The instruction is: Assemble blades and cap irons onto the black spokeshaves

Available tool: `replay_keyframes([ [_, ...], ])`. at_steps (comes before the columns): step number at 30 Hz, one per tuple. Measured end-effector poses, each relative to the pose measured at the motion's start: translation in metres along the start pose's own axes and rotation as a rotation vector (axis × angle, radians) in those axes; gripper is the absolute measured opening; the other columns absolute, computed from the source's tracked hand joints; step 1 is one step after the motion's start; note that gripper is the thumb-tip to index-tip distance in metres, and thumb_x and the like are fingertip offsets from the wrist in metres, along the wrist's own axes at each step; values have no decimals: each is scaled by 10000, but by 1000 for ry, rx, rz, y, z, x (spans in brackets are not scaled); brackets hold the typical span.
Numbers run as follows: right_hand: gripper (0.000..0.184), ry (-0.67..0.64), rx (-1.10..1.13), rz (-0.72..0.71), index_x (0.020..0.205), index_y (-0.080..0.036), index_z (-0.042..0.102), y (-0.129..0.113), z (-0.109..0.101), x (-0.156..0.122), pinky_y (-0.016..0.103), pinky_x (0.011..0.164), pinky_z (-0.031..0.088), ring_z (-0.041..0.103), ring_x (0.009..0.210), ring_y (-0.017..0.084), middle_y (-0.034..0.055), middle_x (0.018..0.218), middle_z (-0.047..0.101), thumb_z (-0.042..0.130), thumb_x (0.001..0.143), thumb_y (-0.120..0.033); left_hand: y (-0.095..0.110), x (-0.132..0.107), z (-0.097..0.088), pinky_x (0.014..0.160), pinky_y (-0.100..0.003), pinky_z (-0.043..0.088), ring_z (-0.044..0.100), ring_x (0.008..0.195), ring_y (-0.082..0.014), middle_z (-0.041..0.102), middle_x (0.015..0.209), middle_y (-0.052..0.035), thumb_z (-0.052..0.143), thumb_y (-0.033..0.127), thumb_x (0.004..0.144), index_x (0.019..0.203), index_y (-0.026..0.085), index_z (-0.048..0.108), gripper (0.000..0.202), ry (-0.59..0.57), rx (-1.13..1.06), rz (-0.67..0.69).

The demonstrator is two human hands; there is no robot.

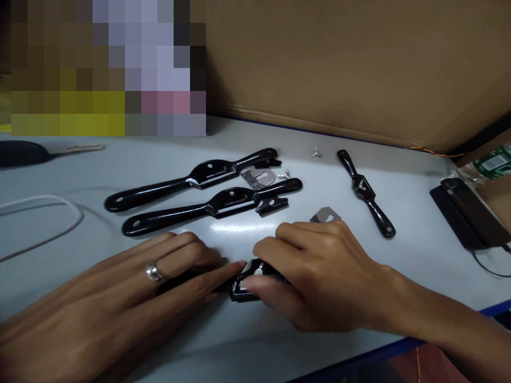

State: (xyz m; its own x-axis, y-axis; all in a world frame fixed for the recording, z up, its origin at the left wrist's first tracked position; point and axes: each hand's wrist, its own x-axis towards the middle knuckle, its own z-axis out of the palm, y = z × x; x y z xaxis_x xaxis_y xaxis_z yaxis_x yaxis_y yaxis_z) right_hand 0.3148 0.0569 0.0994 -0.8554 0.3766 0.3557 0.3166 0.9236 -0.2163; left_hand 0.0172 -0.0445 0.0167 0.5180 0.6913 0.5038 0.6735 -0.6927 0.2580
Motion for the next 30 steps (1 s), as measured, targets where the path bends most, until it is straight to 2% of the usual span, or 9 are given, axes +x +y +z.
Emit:
replay_keyframes([
  [2,592,43,-57,12,958,-204,828,-3,5,-1,358,699,473,689,698,180,4,790,762,585,1410,-500,0,8,-4,1006,-414,626,753,1085,-268,761,1150,-45,401,86,1335,1641,220,742,478,15,10,31],
  [3,611,35,-88,10,942,-211,820,-5,7,-1,366,672,446,656,670,184,-1,760,738,593,1405,-539,0,9,-5,996,-414,616,746,1077,-266,754,1143,-44,384,86,1340,1621,209,742,472,20,13,41],
  [6,505,-17,-115,19,954,-220,830,-11,11,-2,376,646,432,616,648,196,-4,751,728,594,1370,-383,1,10,-6,1000,-424,629,748,1077,-268,762,1131,-47,369,67,1324,1632,207,734,497,23,15,51],
  [10,370,-43,-30,-13,1019,-182,872,-14,8,-1,366,654,476,646,688,180,6,838,765,570,1215,-99,1,8,-6,991,-434,674,755,1060,-273,786,1132,-59,402,71,1305,1627,228,740,493,20,12,52],
  [14,421,-36,36,-52,1124,-129,889,-8,4,2,345,678,488,696,777,176,29,908,788,522,1033,56,2,10,-6,951,-421,672,757,1054,-272,803,1190,-79,392,39,1277,1572,223,756,504,12,-5,45],
  [21,461,-62,57,-60,1219,-154,930,-3,0,-1,325,724,507,761,945,188,84,1124,876,551,1038,38,3,4,-7,970,-434,688,773,1087,-275,832,1236,-91,400,-21,1210,1583,222,753,568,23,-21,53],
  [24,484,-41,100,-32,1166,-187,930,-3,0,-1,316,763,515,768,989,190,72,1120,871,557,1009,79,3,5,-6,921,-434,658,747,1040,-276,807,1184,-80,394,-3,1234,1571,223,749,539,21,-15,40],
  [27,409,-32,98,30,1077,-185,910,-3,2,0,327,702,470,720,925,190,71,1089,849,591,1033,68,3,9,-5,868,-417,609,713,988,-268,774,1143,-68,364,12,1260,1514,219,755,510,18,-22,35],
  [30,388,-23,125,13,1017,-178,894,-4,4,0,336,682,462,678,864,186,67,1034,825,572,1082,27,3,13,-5,923,-416,621,723,1019,-267,774,1156,-66,340,6,1265,1529,217,748,530,20,-27,37],
])
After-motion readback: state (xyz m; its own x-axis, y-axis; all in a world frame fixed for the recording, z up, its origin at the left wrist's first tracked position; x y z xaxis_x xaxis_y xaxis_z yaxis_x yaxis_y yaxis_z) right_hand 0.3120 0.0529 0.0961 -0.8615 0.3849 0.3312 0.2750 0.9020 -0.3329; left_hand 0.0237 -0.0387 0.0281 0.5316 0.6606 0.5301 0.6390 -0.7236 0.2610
